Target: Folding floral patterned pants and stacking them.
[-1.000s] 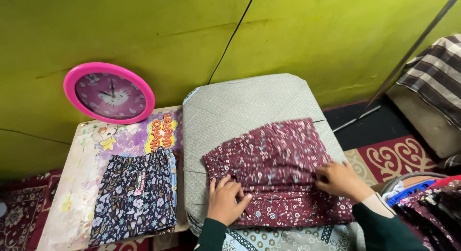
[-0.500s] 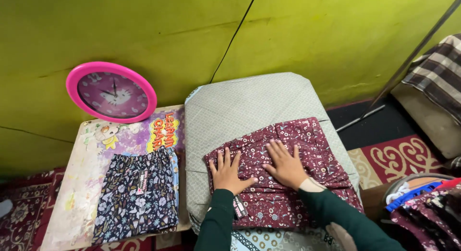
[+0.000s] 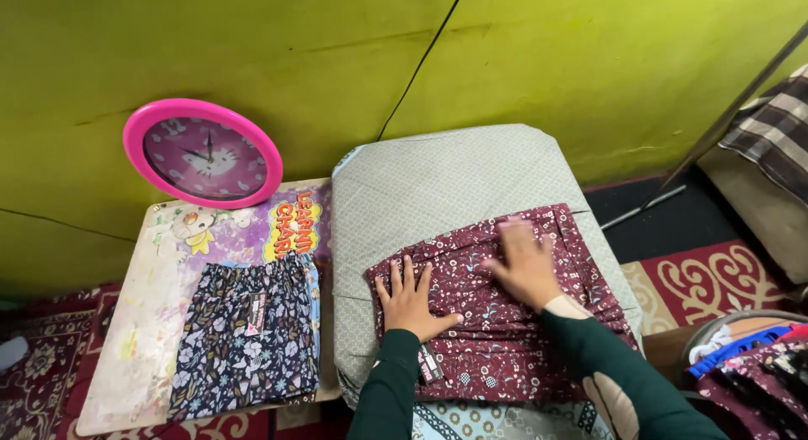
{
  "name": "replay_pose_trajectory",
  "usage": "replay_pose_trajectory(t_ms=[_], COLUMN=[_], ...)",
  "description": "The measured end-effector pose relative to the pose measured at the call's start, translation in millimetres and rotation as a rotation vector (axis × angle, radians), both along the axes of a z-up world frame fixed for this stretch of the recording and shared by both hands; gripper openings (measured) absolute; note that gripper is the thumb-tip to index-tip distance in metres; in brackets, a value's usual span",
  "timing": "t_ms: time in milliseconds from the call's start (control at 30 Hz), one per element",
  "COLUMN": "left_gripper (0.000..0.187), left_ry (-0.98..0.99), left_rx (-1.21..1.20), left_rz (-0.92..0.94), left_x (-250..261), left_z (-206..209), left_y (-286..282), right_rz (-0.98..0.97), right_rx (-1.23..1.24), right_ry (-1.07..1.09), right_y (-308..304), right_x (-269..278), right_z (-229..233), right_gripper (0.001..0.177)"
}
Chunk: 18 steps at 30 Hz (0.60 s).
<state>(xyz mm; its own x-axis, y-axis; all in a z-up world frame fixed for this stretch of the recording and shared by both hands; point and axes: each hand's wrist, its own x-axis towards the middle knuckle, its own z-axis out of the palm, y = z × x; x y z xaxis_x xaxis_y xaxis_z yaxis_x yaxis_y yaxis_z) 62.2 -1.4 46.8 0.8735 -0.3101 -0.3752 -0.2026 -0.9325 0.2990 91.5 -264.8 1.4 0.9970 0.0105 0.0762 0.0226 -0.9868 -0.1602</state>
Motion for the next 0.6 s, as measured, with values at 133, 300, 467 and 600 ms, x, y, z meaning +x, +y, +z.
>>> replay_pose_trajectory(t_ms=[133,300,467,600], left_gripper=[0.120,0.127,0.124,0.112], left_ry=[-0.002,-0.023,-0.078,-0.342], left_rx=[0.006,-0.027,-0.105,-0.388], left_rz=[-0.003,-0.014,0.024,0.175], left_x=[0.3,1.1,-1.8,5.9], left_z=[0.5,-2.9,2.1,-27.9], left_y=[1.6,2.3,4.7,23.5], right_rz=[0.223,-0.128,-0.066,-0.098], right_rx=[-0.175,-0.118,-0.237,-0.010], right_ry=[0.012,0.052,0.049,-0.037], right_y=[10.4,-52.0,-131.4,-127.6], right_x=[14.7,61.1,105.0,48.6], right_z=[-35.7,-34.4,-101.1,-45.4], right_gripper=[0.096,0.061,0.038,0.028])
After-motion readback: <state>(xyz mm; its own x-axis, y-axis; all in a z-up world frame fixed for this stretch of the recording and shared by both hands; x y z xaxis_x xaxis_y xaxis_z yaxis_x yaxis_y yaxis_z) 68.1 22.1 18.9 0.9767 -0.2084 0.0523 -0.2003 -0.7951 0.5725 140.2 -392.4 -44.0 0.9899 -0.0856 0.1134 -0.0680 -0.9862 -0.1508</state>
